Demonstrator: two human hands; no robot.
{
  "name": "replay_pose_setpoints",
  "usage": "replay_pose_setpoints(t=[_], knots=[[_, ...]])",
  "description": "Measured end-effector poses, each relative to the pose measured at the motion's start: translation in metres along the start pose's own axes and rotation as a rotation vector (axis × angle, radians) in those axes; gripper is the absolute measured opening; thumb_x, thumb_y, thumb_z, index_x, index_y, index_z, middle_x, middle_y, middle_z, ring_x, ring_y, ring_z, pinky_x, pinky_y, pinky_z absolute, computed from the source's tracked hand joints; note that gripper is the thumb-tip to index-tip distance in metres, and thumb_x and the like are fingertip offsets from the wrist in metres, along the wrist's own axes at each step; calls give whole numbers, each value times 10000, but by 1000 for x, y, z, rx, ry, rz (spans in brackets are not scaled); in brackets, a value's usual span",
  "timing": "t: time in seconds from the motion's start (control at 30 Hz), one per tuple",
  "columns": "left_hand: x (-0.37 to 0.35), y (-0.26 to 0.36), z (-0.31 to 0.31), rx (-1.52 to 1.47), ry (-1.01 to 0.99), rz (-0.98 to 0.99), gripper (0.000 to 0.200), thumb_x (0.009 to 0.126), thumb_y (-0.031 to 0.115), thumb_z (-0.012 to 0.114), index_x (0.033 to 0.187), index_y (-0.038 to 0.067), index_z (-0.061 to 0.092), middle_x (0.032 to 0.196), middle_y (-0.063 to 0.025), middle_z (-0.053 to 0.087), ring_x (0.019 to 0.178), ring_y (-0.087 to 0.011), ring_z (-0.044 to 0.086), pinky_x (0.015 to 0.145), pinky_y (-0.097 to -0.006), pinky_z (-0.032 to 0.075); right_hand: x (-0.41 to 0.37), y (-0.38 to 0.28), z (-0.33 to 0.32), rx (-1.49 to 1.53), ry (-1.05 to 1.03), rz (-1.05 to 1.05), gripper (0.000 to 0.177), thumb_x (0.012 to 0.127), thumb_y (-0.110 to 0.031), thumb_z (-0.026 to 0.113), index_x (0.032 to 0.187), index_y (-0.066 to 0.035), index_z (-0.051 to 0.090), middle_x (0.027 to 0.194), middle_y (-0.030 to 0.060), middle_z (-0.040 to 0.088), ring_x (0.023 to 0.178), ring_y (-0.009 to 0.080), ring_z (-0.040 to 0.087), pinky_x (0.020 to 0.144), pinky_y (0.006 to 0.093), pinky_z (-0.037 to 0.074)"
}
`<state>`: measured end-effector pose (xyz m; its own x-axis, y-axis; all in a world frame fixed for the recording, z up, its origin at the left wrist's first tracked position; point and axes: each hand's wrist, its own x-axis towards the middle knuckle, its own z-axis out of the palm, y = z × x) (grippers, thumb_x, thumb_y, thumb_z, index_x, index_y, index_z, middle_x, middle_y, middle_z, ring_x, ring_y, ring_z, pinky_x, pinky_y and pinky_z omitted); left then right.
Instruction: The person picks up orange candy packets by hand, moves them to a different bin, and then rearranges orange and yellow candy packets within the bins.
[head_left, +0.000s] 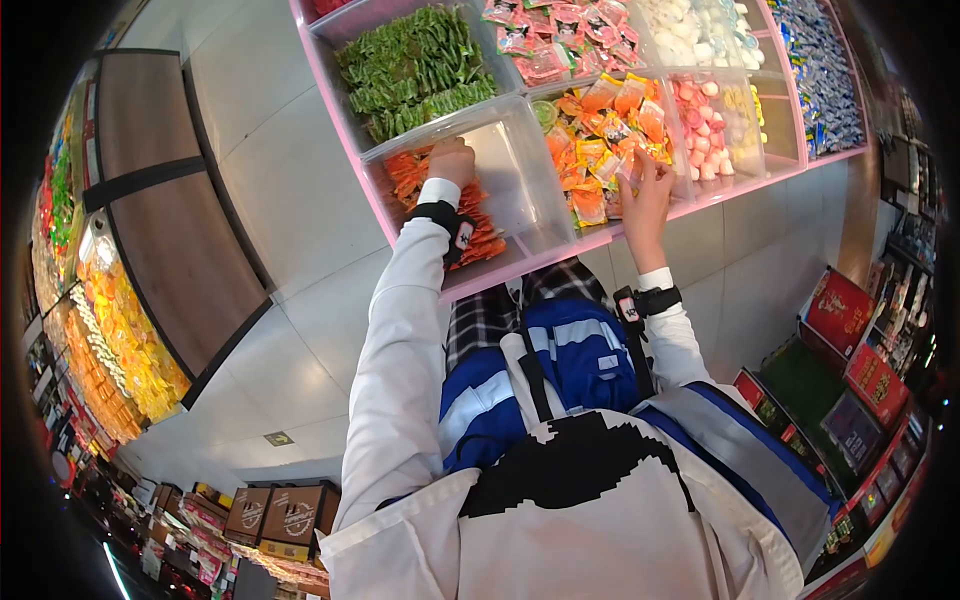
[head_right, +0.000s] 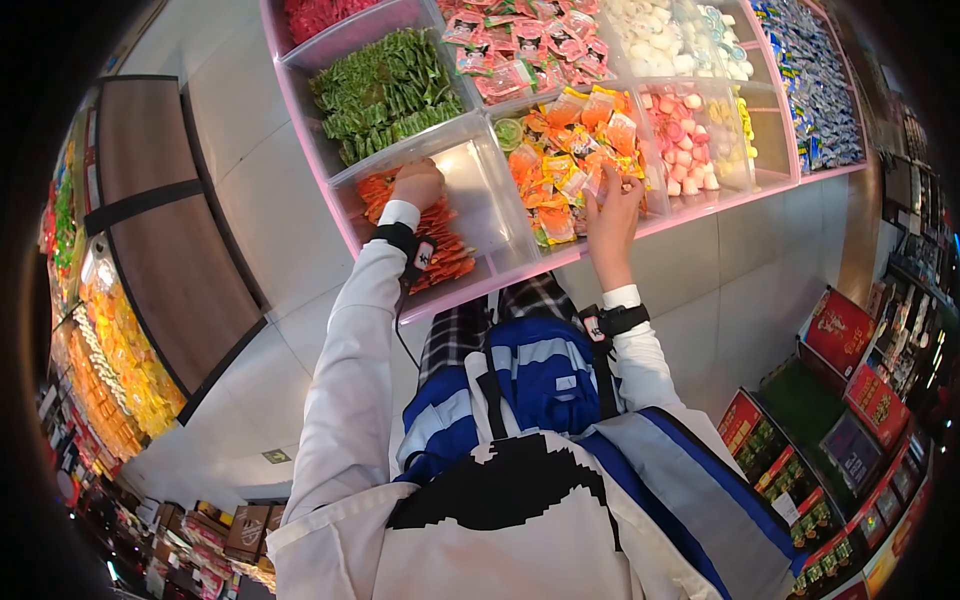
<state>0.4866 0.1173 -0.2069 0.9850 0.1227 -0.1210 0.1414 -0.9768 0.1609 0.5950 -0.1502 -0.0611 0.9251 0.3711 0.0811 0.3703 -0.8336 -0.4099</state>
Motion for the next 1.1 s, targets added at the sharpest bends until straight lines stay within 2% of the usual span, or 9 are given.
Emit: replay_pose_setpoints(t=[0.17,0.27,0.4,0.47,0.53,0.63,0.77,1.0,1.1], knots=[[0,-12,-4,-87,-207,-40,242,816,235,480,771,57,638,837,-147,638,815,-316,602,745,-398,457,1,5,12,250,227,-5,506,724,-107,691,1175,-92,463,957,176,475,856,288,504,766,355,427],[0,-12,-17,-134,-265,-77,275,826,267,469,802,49,635,843,-149,636,818,-318,600,775,-400,455,3,-9,1,191,104,170,438,723,-125,698,1111,-54,509,858,138,533,741,251,536,677,306,444],[-18,-3,-39,-168,-312,-150,247,840,218,458,840,35,624,886,-143,632,881,-297,586,817,-392,447,2,-54,-22,370,-66,-48,219,737,-135,685,905,-16,613,757,77,599,629,200,561,578,253,439],[-30,-3,-34,-300,-14,-32,195,826,132,456,877,32,616,934,-140,622,951,-282,558,851,-376,432,-5,-75,-18,505,-130,-155,154,742,-134,679,831,-14,636,747,68,612,623,185,578,566,248,443],[-37,5,-46,-272,-10,-11,193,803,60,454,931,28,594,996,-135,601,996,-277,531,876,-363,417,-16,-81,-1,619,-469,-235,88,719,-91,672,784,-37,646,742,83,625,650,217,602,600,281,468],[-56,22,-60,-415,158,-56,235,757,31,480,982,14,549,1035,-136,566,1007,-282,511,895,-359,402,-36,-62,45,453,-628,-341,93,674,-51,665,765,-51,646,755,97,623,683,262,609,629,322,482],[-67,36,-50,-428,360,-32,252,725,0,494,972,3,543,1018,-119,544,1030,-281,480,909,-357,392,-45,-71,56,313,-579,-527,114,648,-32,647,761,-46,652,750,116,615,686,300,596,640,354,480],[-93,74,-64,-682,80,-108,318,621,-26,568,932,37,547,949,-102,539,980,-274,489,843,-346,414,-60,-48,95,163,-817,-378,46,661,-32,609,689,-23,645,758,188,605,724,351,590,655,407,475],[-109,78,-60,-614,129,-108,208,669,-11,521,868,41,550,922,-97,536,921,-286,495,793,-369,418,-63,-39,107,93,-881,-363,59,676,-62,608,688,-14,642,757,208,607,731,368,589,660,424,474]])
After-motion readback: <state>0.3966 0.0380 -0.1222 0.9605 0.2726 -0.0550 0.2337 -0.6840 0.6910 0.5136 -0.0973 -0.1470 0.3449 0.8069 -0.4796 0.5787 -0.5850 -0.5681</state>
